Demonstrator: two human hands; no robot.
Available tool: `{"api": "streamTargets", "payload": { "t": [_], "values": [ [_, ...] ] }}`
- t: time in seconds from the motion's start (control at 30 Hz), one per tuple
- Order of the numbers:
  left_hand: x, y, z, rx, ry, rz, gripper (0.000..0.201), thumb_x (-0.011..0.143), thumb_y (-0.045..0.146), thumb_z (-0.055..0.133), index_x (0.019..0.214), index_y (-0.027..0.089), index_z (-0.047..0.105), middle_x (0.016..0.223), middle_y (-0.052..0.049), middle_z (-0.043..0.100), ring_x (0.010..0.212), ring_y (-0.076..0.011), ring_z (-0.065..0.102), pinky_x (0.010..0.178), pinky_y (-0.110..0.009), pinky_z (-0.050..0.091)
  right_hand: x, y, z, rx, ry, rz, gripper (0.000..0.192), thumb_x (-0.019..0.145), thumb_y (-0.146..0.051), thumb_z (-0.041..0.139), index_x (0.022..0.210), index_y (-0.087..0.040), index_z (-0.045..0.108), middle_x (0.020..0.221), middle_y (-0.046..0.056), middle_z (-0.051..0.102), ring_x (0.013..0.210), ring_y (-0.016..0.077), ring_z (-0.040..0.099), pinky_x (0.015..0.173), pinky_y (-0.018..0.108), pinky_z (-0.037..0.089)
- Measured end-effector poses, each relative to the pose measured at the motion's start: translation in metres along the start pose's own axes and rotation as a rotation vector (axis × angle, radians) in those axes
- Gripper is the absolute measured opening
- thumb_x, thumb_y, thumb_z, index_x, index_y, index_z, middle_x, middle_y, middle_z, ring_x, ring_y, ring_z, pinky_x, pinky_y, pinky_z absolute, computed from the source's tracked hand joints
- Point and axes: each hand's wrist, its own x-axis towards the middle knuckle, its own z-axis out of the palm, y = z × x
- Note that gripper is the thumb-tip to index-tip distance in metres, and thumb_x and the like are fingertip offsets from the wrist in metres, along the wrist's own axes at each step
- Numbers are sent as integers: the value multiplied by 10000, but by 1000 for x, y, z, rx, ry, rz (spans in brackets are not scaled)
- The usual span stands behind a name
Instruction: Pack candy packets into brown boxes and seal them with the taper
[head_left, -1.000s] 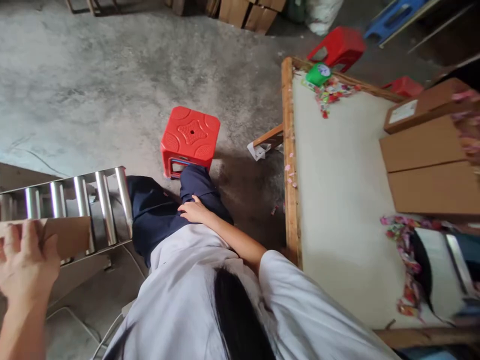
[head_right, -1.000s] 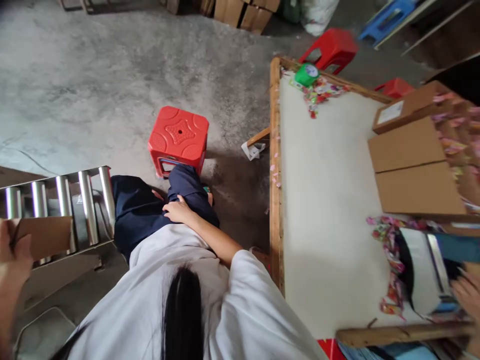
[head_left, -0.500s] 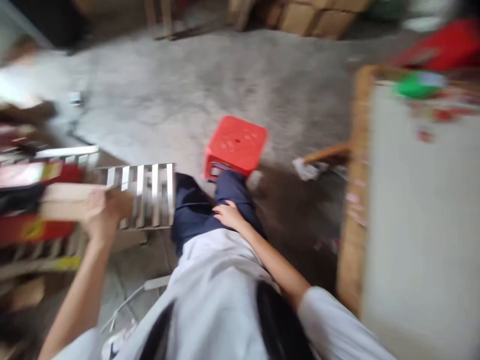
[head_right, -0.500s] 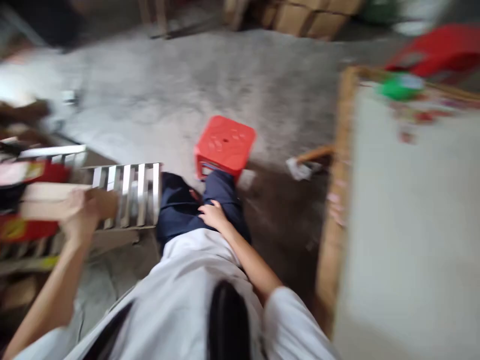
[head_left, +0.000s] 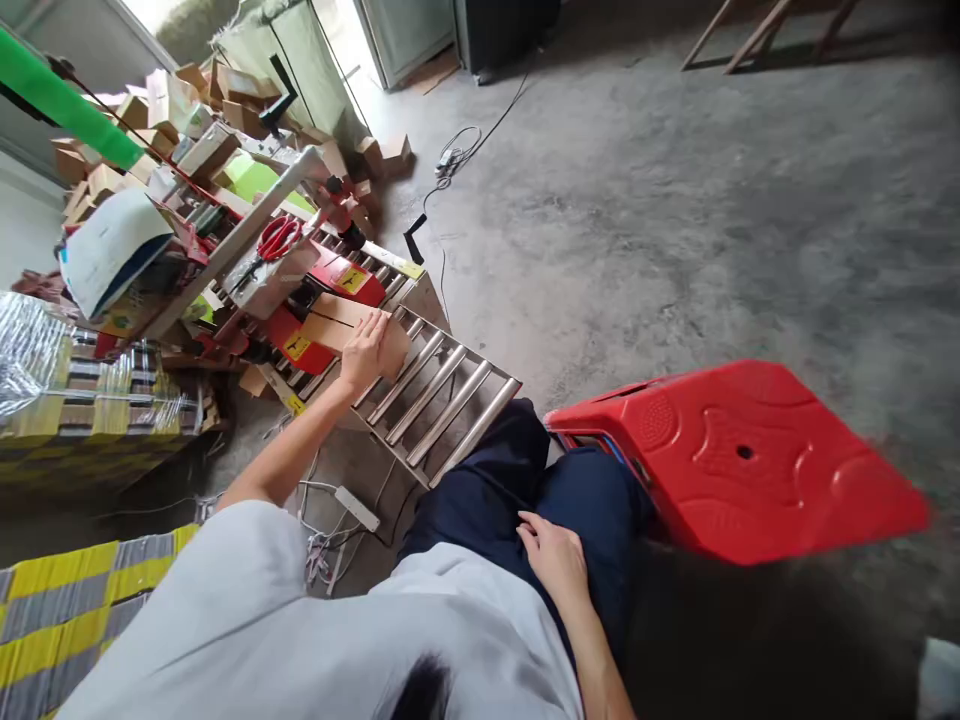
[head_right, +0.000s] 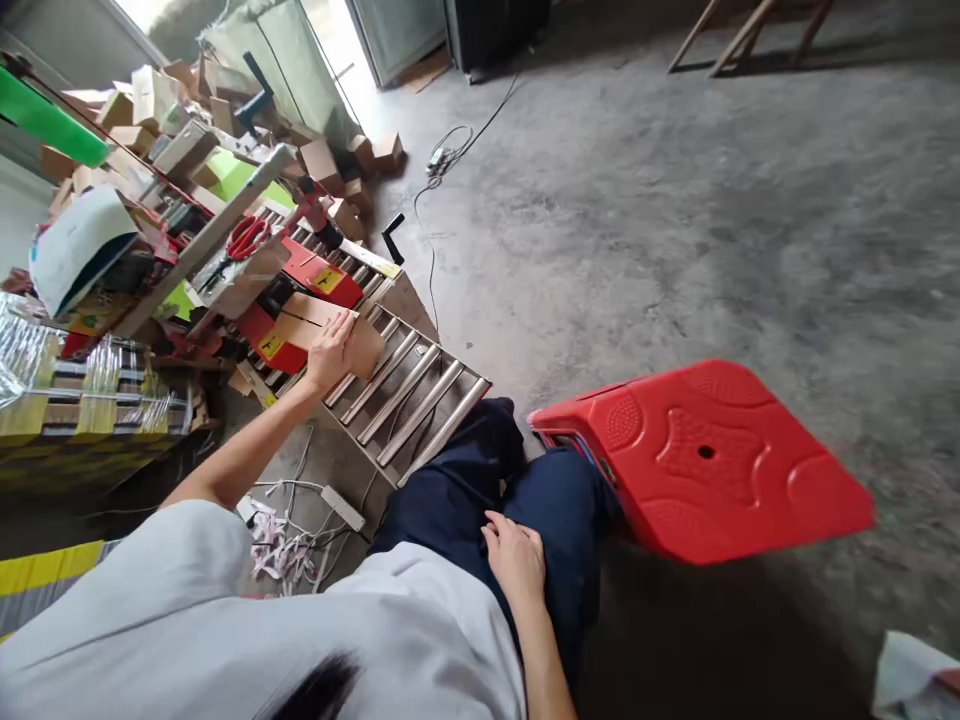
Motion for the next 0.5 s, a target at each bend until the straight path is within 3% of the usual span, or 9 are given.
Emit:
{"api": "streamTargets", "payload": {
  "t": [0.13,0.27,0.4,0.5],
  "values": [
    [0,7,-9,67,-63,16,506,996,286,318,1433,111,507,1494,-159,498,1466,-224,374,1243,-466,286,26,15,-26,59,-174,46,370,933,-331,396,1101,-242,713,1105,77,756,903,228,729,854,361,498],
    [1,-9,-22,155,-112,-56,520,994,292,303,1429,82,495,1495,-185,488,1465,-223,375,1236,-458,301,59,50,-47,469,-352,141,424,863,-492,401,1073,-268,694,992,61,764,693,211,736,742,349,571],
    [24,-46,-37,222,-189,-225,534,955,234,334,1457,100,456,1523,-185,451,1480,-233,345,1219,-485,319,85,87,-66,807,-333,330,602,647,-689,512,1024,-254,688,945,95,757,774,296,756,652,401,623],
    [33,-51,-43,295,-174,-409,602,872,108,378,1471,98,439,1551,-205,398,1511,-271,264,1222,-547,270,88,94,-95,762,-343,294,469,595,-652,550,868,-297,691,830,71,764,787,321,759,717,429,636]
  ]
}}
